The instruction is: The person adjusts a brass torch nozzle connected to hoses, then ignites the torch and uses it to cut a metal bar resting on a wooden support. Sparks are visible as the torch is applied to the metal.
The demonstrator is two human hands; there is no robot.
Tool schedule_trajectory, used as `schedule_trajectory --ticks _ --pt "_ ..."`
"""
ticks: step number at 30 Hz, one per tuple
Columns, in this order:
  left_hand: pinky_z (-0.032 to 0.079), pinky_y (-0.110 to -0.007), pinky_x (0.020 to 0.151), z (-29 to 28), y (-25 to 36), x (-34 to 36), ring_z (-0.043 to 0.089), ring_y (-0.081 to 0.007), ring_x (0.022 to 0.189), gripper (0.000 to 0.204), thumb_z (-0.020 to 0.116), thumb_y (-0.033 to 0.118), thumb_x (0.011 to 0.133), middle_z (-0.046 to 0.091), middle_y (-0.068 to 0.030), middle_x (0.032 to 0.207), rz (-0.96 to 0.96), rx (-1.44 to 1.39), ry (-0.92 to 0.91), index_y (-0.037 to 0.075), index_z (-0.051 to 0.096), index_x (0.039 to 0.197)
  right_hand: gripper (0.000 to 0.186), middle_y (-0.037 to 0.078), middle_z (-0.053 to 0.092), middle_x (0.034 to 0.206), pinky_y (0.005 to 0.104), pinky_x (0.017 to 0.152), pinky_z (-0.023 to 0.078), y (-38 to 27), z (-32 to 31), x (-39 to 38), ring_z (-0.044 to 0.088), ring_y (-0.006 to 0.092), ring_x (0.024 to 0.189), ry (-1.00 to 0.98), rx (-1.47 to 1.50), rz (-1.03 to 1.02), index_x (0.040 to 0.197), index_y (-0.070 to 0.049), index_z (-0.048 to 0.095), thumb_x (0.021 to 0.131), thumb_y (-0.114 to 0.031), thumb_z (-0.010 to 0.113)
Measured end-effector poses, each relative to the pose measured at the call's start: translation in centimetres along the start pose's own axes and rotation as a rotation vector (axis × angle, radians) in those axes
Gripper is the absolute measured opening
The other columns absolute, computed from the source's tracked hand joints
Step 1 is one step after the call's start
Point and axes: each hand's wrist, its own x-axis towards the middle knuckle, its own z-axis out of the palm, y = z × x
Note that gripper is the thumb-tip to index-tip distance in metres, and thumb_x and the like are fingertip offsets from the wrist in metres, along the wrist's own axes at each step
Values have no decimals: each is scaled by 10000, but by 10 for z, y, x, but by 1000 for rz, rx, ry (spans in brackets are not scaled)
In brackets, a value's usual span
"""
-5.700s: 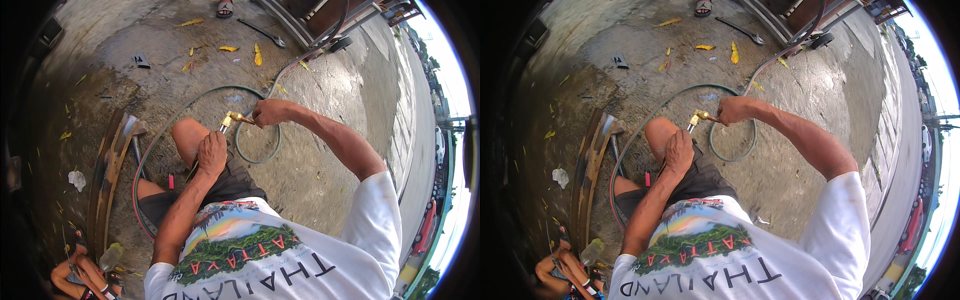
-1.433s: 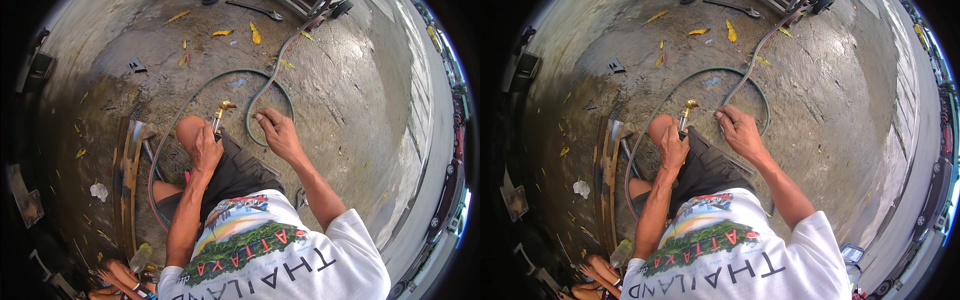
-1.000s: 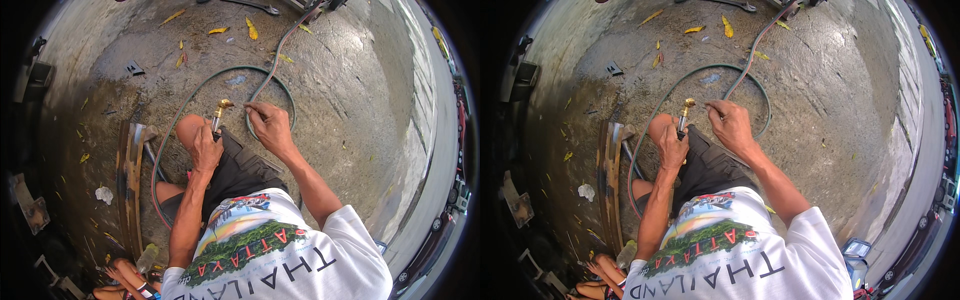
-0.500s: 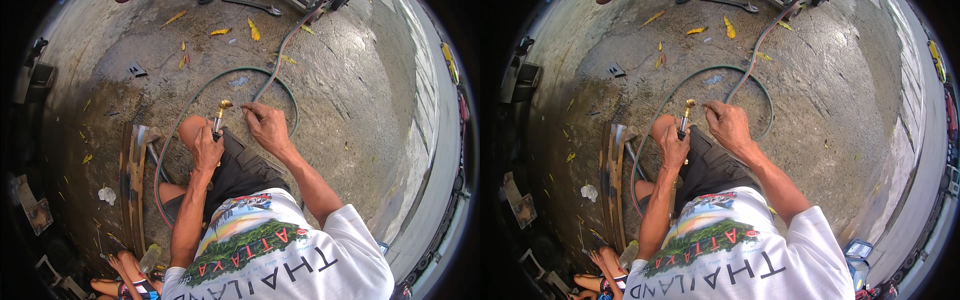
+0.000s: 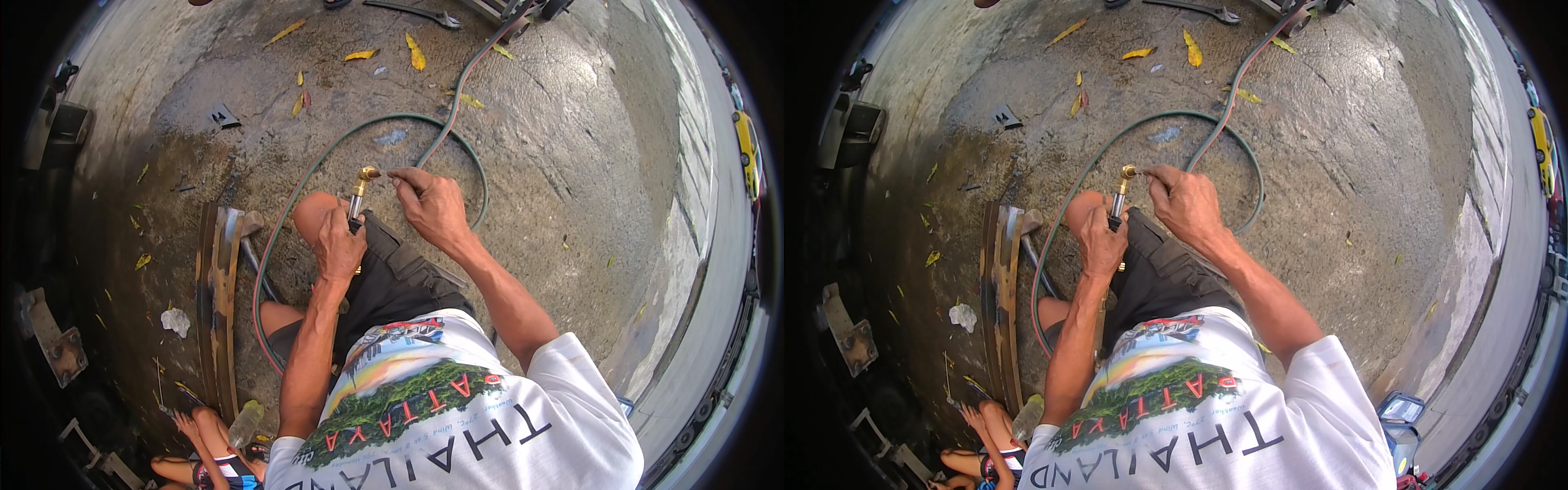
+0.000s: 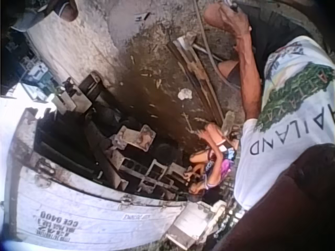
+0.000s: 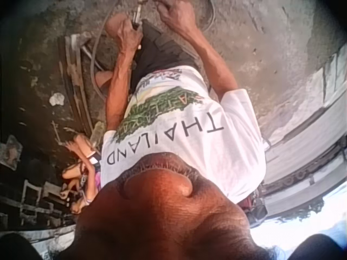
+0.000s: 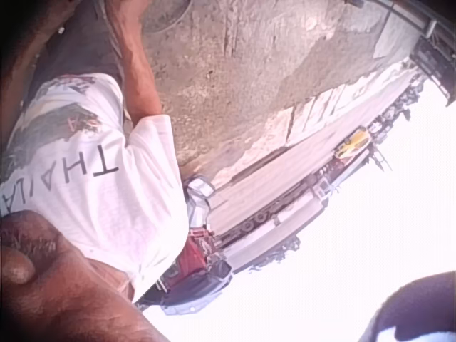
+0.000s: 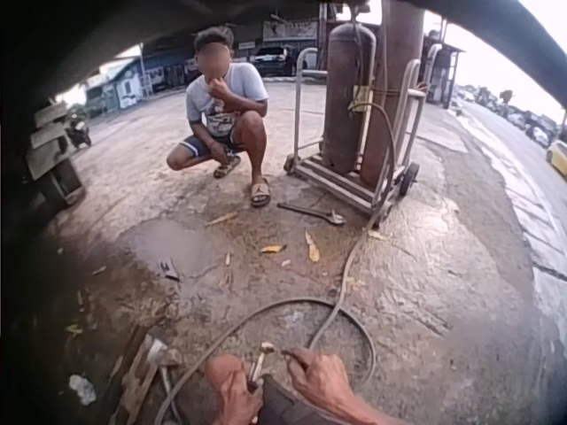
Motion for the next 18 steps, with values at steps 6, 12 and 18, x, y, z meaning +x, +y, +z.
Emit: schedule_trajectory --ticks 6,12,18 --pt "481 -529 633 0 2 1 637 -374 769 309 765 146 906 604 -195 910 3 -10 -2 -6 617 1130 248 180 623 589 432 550 502 3 1 5 656 327 531 -18 -36 -12 1082 -46 770 942 -191 626" --pt "484 -531 634 -5 9 4 645 -417 809 281 760 95 896 613 -219 920 15 12 -19 -15 618 1111 249 185 610 571 440 542 500 1 2 7 647 325 514 -36 -42 3 1075 -45 771 936 -191 626" --pt "492 -533 640 -8 12 4 652 -414 825 291 763 101 893 617 -218 931 5 5 -32 -14 617 1118 250 190 613 575 440 540 500 2 3 9 644 328 511 -41 -53 -6 1065 -42 773 931 -190 623"
